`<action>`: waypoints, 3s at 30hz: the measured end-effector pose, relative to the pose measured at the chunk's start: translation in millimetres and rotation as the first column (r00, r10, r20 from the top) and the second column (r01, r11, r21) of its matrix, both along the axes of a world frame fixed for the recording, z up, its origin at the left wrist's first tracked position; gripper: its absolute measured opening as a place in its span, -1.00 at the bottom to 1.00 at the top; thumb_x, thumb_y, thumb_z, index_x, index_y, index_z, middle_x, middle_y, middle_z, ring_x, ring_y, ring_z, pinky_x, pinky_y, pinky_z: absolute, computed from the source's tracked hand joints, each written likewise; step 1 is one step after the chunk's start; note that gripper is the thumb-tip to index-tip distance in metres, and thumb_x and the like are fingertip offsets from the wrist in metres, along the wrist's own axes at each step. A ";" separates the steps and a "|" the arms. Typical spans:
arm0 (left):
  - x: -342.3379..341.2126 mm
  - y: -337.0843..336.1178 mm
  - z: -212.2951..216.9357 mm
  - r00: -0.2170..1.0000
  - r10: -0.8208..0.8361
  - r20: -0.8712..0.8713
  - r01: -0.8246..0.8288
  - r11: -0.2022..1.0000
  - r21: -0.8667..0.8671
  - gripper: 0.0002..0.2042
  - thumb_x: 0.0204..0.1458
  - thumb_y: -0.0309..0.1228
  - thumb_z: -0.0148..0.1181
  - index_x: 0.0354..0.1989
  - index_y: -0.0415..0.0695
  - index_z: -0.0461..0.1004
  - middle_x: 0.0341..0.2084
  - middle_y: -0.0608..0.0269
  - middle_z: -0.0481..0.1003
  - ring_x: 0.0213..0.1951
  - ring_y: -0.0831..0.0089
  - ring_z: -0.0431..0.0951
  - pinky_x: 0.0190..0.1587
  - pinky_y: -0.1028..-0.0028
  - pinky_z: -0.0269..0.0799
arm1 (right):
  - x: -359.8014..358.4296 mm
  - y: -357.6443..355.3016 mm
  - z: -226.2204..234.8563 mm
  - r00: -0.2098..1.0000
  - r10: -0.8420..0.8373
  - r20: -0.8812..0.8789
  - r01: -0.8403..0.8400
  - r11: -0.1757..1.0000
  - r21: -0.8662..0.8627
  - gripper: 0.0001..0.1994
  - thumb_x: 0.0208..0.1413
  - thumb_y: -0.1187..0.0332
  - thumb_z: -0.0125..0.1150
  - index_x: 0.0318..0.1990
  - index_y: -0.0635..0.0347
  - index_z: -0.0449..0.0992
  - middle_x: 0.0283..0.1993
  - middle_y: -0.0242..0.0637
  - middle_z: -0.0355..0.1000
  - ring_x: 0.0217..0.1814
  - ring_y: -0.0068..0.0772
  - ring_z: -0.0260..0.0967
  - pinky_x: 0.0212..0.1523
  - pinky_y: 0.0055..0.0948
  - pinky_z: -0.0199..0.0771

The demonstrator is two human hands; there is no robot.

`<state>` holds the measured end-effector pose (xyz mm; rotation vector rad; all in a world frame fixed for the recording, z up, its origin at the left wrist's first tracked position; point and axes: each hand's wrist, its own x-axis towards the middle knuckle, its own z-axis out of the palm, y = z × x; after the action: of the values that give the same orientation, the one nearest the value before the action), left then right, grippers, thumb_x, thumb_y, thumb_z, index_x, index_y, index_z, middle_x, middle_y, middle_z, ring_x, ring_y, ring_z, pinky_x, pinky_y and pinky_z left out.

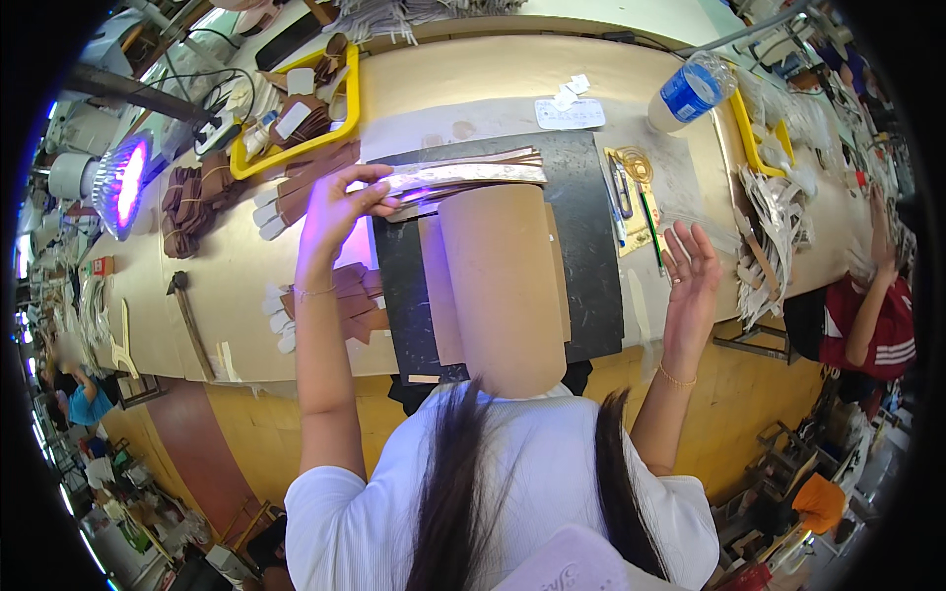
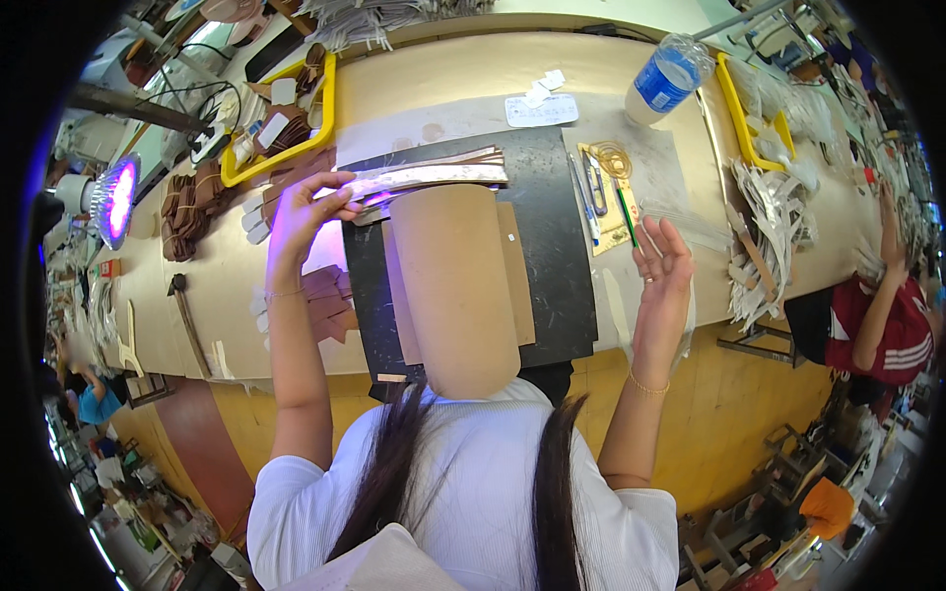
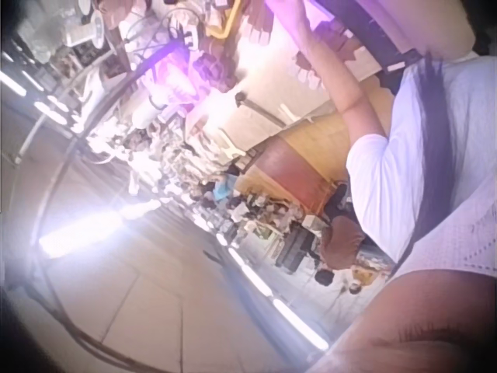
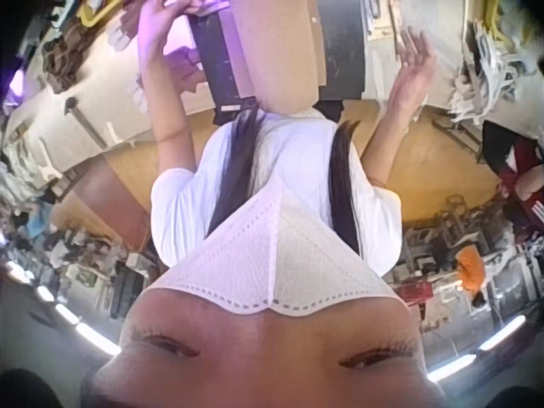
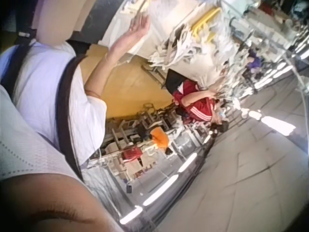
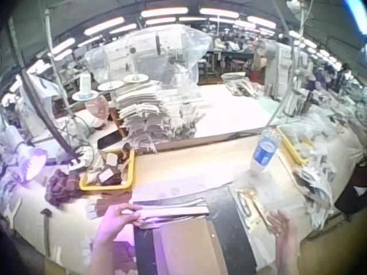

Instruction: The person wraps a white strip around a brown cylindrical object, aligning and smoothing it by hand. The person repeats this wrapping process on multiple cylinders, placing each finished unit on the table.

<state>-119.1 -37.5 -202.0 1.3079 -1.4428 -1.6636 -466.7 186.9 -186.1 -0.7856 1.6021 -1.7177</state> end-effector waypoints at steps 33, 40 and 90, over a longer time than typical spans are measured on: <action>223.1 132.3 -63.9 0.596 0.527 0.607 -0.527 0.826 -0.199 -0.67 -0.22 -0.44 0.39 -0.28 -0.34 0.47 -0.51 0.16 0.48 -0.46 0.49 0.50 -0.39 0.52 0.41 | -89.7 -6.1 -49.3 0.031 0.311 -0.950 0.141 0.940 0.312 -0.89 0.12 0.51 0.03 -0.22 0.32 0.40 -0.18 -0.06 0.42 -0.14 -0.03 0.37 -0.10 -0.23 0.33; 197.6 126.9 -28.8 0.534 0.539 0.651 -0.515 0.819 -0.255 -0.79 -0.19 -0.47 0.35 -0.39 -0.27 0.49 -0.62 0.31 0.46 -0.55 0.58 0.42 -0.48 0.58 0.33 | -103.9 -8.9 -38.4 0.426 0.120 -0.897 0.162 0.965 0.206 -0.76 0.25 0.44 -0.11 0.04 0.29 0.25 -0.17 -0.07 0.39 -0.23 -0.30 0.42 -0.17 -0.43 0.38; -27.6 134.2 78.1 0.932 -0.003 -0.362 0.113 0.953 0.282 -0.77 0.00 -0.66 0.13 -0.14 -0.46 0.43 -0.32 -0.02 0.52 -0.30 0.30 0.60 -0.24 0.51 0.56 | 102.1 -63.4 86.2 0.640 0.767 -0.038 -0.662 0.576 0.479 -0.86 -0.04 0.41 0.26 -0.40 0.33 0.55 -0.57 -0.34 0.46 -0.59 -0.72 0.29 -0.54 -0.68 0.28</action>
<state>-146.7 96.7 -123.9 1.0419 -1.0518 -2.0966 -364.6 123.5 -99.8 -1.2369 1.4178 -0.6529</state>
